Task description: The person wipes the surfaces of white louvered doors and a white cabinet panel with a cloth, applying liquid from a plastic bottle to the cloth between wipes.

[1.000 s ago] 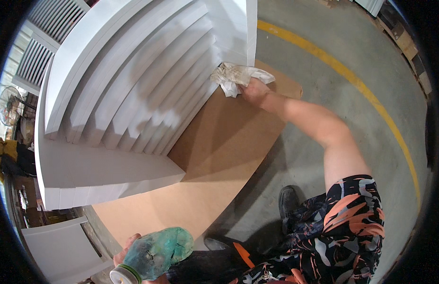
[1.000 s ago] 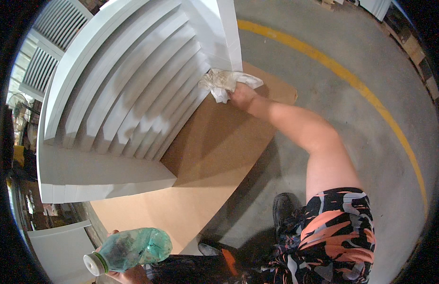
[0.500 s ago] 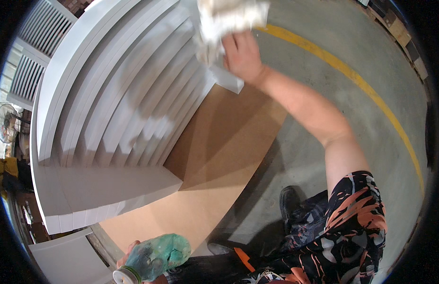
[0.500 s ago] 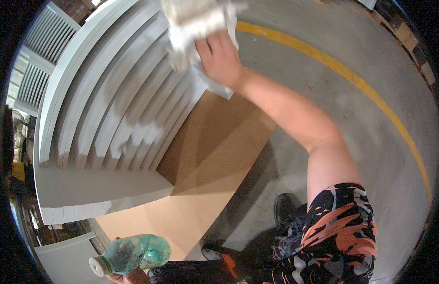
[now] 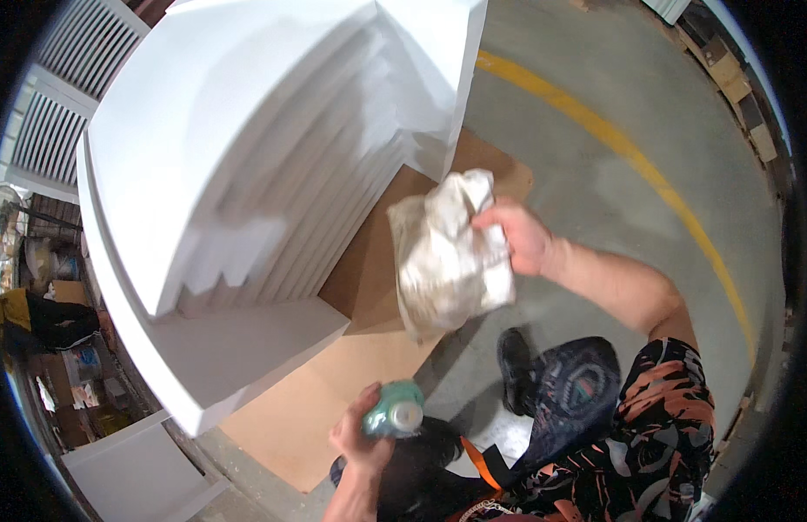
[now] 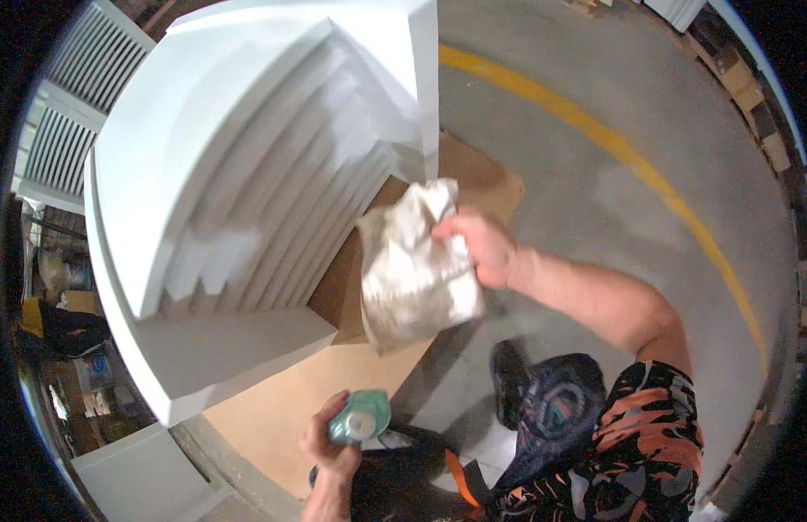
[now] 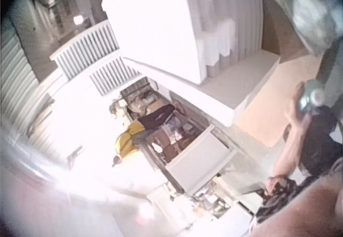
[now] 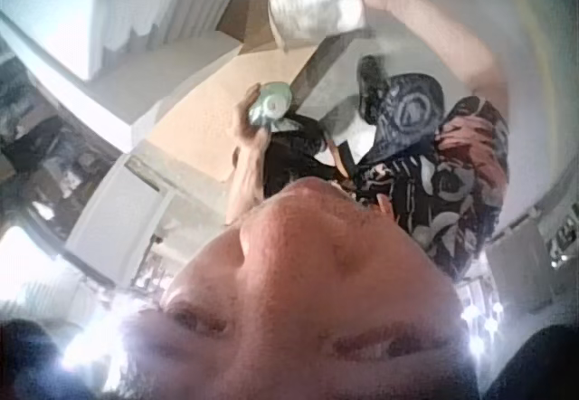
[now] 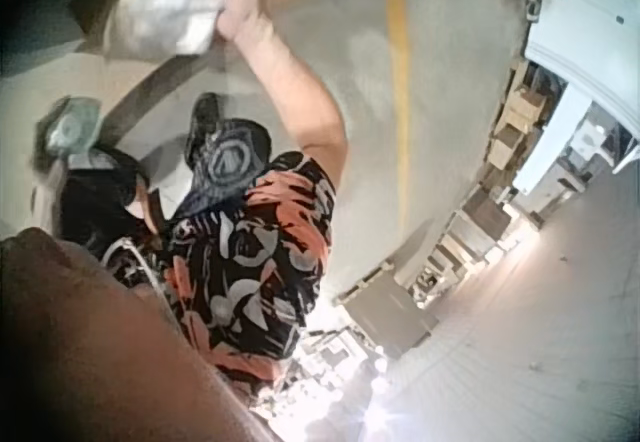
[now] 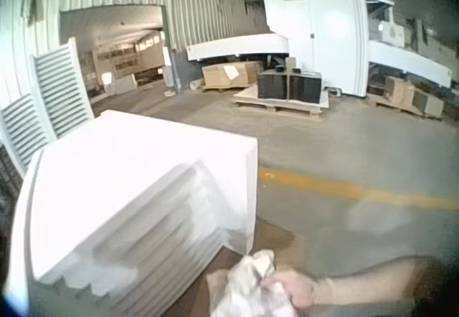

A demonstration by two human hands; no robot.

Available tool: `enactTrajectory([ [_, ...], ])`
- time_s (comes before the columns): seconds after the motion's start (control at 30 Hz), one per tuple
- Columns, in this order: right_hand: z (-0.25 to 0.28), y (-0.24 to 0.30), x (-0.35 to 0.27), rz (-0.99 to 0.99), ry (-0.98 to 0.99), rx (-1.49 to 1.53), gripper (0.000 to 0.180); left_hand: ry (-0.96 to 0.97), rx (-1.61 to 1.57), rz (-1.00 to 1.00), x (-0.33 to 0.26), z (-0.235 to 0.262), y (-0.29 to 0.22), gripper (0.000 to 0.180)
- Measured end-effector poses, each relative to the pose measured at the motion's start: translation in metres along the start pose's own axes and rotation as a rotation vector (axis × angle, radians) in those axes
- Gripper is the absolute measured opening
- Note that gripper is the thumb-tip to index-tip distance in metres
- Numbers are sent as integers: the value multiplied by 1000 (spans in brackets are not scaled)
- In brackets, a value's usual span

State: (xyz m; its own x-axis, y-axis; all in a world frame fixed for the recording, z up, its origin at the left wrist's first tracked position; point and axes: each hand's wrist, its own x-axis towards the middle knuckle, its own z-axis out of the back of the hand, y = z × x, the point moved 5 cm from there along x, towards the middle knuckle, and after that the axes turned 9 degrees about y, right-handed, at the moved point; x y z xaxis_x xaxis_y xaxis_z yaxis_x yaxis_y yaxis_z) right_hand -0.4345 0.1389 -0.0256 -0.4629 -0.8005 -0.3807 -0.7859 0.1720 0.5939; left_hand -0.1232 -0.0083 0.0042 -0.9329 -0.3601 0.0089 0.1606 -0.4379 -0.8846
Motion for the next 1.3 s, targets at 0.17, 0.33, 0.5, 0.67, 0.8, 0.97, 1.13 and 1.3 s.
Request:
enactTrajectory([
  [0.17,-88,21,-109,-146,-48,169,33,-66,-124,257,-13,-21,-6,41],
  [0.33,-189,80,-253,46,-156,210,54,-34,-261,413,-73,4,-150,38],
  [0.5,-268,125,-385,209,-321,-60,67,85,-288,456,-70,59,-315,44],
  [0.67,-312,176,-429,324,-361,-74,47,180,-335,305,-36,100,-405,45],
  [0.8,-297,219,-439,280,-201,-364,58,109,-378,319,1,104,-483,43],
  [0.97,-282,312,-457,569,-112,-943,32,-23,-231,299,24,62,-552,39],
  [1.13,-252,367,-452,129,-109,-128,35,-89,-91,261,47,25,-611,40],
  [1.3,-266,410,-430,55,27,-334,33,-230,210,103,89,21,-648,39],
])
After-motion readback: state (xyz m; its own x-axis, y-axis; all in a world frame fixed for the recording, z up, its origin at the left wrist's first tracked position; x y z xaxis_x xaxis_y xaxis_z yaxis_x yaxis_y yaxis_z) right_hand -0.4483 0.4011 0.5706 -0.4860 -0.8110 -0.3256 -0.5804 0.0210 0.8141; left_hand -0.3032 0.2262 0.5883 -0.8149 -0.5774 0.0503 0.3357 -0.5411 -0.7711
